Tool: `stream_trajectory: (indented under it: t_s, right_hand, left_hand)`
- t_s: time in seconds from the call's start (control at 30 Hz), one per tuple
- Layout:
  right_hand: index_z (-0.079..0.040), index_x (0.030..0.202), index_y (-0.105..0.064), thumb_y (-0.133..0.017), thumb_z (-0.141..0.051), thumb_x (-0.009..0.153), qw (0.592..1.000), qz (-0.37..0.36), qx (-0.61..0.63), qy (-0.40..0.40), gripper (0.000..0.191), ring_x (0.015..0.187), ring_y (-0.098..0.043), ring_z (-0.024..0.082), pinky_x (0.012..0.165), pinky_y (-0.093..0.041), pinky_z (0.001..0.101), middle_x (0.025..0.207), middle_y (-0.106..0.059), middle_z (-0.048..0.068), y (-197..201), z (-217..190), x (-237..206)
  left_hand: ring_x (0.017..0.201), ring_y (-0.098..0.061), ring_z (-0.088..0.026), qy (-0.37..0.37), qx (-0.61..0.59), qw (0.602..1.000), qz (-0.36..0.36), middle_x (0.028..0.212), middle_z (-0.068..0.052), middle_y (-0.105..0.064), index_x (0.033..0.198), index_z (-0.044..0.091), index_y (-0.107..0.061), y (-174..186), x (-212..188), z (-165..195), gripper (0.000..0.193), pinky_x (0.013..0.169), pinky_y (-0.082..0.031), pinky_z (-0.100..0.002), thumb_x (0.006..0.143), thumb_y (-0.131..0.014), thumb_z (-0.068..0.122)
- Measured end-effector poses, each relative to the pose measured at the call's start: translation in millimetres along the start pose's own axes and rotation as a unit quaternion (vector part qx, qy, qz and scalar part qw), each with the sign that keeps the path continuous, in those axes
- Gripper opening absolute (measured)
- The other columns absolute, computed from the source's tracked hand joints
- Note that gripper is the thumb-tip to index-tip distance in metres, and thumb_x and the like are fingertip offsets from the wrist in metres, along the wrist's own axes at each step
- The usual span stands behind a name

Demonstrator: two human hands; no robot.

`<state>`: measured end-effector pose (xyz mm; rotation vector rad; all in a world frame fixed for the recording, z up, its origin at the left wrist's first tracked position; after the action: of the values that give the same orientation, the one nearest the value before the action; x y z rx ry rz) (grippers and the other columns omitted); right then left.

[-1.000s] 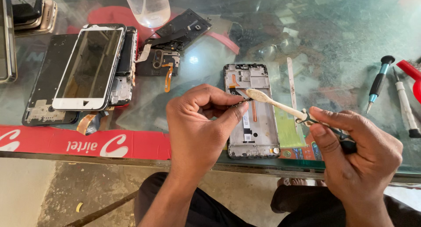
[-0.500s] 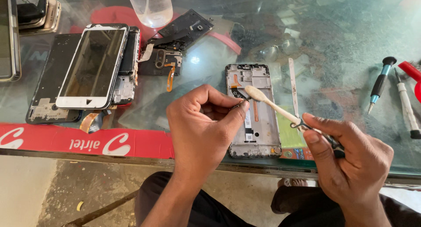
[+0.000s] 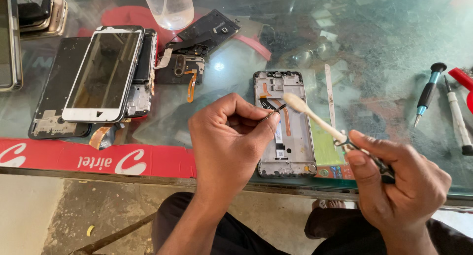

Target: The person uses tweezers to lift and reposition a ribbon cable inside a disassembled smartphone. They then attach a cracked screen to the phone frame and clean a small circuit board with a cotton swab. The person handles multiple phone parts and tools on a glass workbench.

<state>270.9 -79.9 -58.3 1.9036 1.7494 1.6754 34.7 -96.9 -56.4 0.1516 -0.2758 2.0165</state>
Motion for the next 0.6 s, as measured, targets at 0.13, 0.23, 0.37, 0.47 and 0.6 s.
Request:
stream_trajectory:
  t_s: [0.13,0.23,0.37,0.47,0.6]
  right_hand:
    - [0.002,0.108,-0.074,-0.075,-0.018,0.097,1.000,-0.003,0.017,-0.002,0.023,0.053,-0.062,0.009,0.048,-0.042,0.0263,0.067,-0.069,0.007,-2,-1,0]
    - [0.001,0.107,-0.077,-0.080,-0.018,0.094,0.999,-0.033,-0.026,0.023,0.024,0.050,-0.060,0.010,0.049,-0.043,0.0282,0.065,-0.069,0.008,-4,-5,1]
    - [-0.001,0.107,-0.077,-0.080,-0.020,0.095,0.999,-0.035,-0.007,0.039,0.023,0.056,-0.064,0.010,0.053,-0.046,0.0274,0.070,-0.070,0.008,-4,-11,4]
    - [0.001,0.105,-0.076,-0.080,-0.019,0.093,0.999,-0.029,-0.010,0.038,0.023,0.055,-0.064,0.011,0.052,-0.045,0.0279,0.072,-0.072,0.009,-4,-12,6]
    - [0.002,0.102,-0.078,-0.081,-0.017,0.091,0.998,-0.033,-0.024,0.049,0.022,0.050,-0.063,0.011,0.049,-0.045,0.0281,0.068,-0.071,0.009,-4,-12,7]
  left_hand:
    - [0.062,-0.059,0.000,-0.008,0.000,1.000,-0.001,0.070,0.000,-0.068,0.077,0.000,-0.067,-1,1,1,0.015,0.055,-0.048,-0.017,0.084,-0.080,-0.003]
    - [0.062,-0.059,0.000,-0.002,0.011,1.000,0.000,0.069,0.000,-0.068,0.076,-0.001,-0.068,-1,1,1,0.015,0.054,-0.047,-0.017,0.083,-0.080,-0.003]
    - [0.063,-0.060,0.000,-0.007,0.009,1.000,-0.005,0.070,0.000,-0.069,0.077,-0.001,-0.068,-1,1,2,0.014,0.055,-0.048,-0.017,0.084,-0.079,-0.003]
    - [0.062,-0.060,0.000,-0.001,0.007,1.000,-0.007,0.069,0.000,-0.069,0.077,-0.001,-0.068,-1,1,2,0.013,0.055,-0.048,-0.017,0.084,-0.079,-0.002]
    - [0.061,-0.059,0.000,0.002,0.020,1.000,-0.002,0.068,0.000,-0.069,0.076,-0.001,-0.068,-1,2,1,0.014,0.053,-0.047,-0.017,0.083,-0.080,-0.002]
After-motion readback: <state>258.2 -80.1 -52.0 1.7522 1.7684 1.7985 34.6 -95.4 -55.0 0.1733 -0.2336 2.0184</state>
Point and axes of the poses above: each hand's wrist, its own x-axis towards the middle knuckle, its own y-axis out of the back of the hand, z = x × y, the point moved 3 cm from there along x, towards the middle knuckle
